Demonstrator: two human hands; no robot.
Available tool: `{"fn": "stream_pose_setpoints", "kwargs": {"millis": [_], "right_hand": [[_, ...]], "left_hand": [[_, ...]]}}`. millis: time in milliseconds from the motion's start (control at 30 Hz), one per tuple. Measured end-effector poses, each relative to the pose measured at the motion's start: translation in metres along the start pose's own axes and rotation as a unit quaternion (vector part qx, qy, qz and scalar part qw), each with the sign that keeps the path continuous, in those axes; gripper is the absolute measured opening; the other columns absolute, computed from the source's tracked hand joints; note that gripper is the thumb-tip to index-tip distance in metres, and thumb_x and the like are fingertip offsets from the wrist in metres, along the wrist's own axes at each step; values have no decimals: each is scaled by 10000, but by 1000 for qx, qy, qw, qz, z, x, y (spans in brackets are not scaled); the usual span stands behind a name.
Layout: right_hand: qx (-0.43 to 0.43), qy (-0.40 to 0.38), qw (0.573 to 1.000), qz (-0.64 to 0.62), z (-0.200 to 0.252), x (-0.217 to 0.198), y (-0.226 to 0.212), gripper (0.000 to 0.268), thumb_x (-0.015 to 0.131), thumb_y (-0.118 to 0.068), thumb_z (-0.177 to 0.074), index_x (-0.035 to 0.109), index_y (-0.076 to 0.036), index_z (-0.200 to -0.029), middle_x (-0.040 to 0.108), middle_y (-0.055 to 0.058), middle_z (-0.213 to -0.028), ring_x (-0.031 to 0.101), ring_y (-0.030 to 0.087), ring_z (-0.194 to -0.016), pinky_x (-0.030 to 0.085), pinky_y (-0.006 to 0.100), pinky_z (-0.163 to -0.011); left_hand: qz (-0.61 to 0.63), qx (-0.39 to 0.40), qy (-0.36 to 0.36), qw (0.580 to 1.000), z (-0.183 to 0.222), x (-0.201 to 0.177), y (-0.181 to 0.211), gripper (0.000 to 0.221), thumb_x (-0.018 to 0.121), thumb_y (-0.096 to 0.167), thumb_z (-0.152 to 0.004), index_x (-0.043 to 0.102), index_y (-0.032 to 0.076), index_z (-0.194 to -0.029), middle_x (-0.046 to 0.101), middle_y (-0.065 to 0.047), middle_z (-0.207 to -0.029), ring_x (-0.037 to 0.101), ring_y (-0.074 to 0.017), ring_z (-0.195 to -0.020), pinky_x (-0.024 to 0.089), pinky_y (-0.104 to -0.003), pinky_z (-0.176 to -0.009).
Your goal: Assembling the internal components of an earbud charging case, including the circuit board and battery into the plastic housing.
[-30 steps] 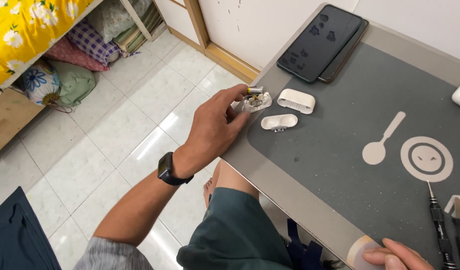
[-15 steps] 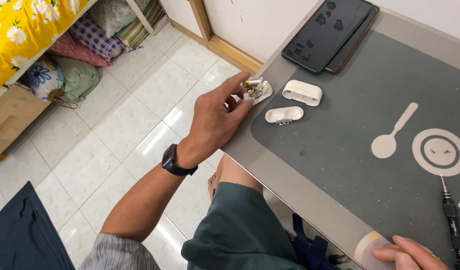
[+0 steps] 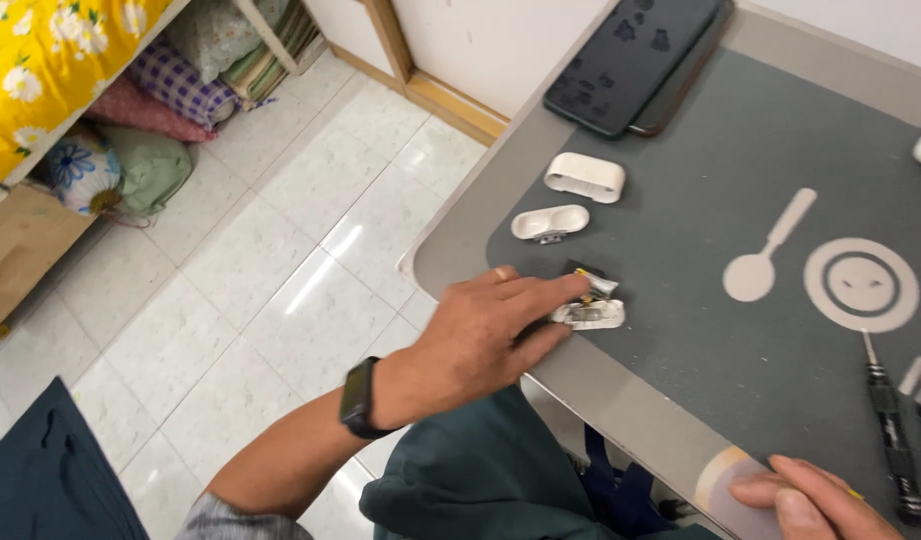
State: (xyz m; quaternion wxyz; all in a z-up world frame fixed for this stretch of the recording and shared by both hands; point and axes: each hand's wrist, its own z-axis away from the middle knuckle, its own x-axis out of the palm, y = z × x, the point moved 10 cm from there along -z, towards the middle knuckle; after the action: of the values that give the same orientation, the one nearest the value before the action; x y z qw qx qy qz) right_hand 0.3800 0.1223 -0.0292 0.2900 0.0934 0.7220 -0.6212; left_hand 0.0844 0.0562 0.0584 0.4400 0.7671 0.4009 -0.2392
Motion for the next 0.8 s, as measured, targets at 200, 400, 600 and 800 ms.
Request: {"fn": "stream_pose_setpoints", "kwargs": {"millis": [200,400,600,800], "right_hand": [[103,-64,976,180,-13,-5,-51,359,516,-261,-1039,773,-91,-1225,827,29,-1021,717,169,-1125,592,358,-982],[103,5,985,136,-5,-16,-67,275,566,-172,-1046,800,-70,-1148,827,26,-895,714,108,-899,538,311,-707],[105,28,991,72,-9,-12,-64,250,641,-150,-985,806,-61,-1151,807,70,-863,643,186,-584,486,358,-477],[133,63,987,-71,-24,-5,-88,218,653,-30,-931,794,44,-1079,778,181,-776,750,233,-737,571,286,-781]], "left_hand": [[-123,-8,61,990,-44,-50,-46,255,768,244,-1002,688,161,-1230,758,-16,-1051,703,-196,-867,552,-343,-792],[68,64,-133,987,-117,-20,-59,123,640,158,-1026,732,84,-994,737,-25,-1008,696,-210,-891,494,-339,-744],[119,-48,-93,987,-115,-6,-95,84,717,173,-972,786,126,-982,772,17,-952,639,-105,-824,487,-260,-685],[107,-119,-106,981,-118,1,-98,60,737,126,-915,781,138,-876,703,88,-755,555,-32,-704,450,-230,-632]]}}
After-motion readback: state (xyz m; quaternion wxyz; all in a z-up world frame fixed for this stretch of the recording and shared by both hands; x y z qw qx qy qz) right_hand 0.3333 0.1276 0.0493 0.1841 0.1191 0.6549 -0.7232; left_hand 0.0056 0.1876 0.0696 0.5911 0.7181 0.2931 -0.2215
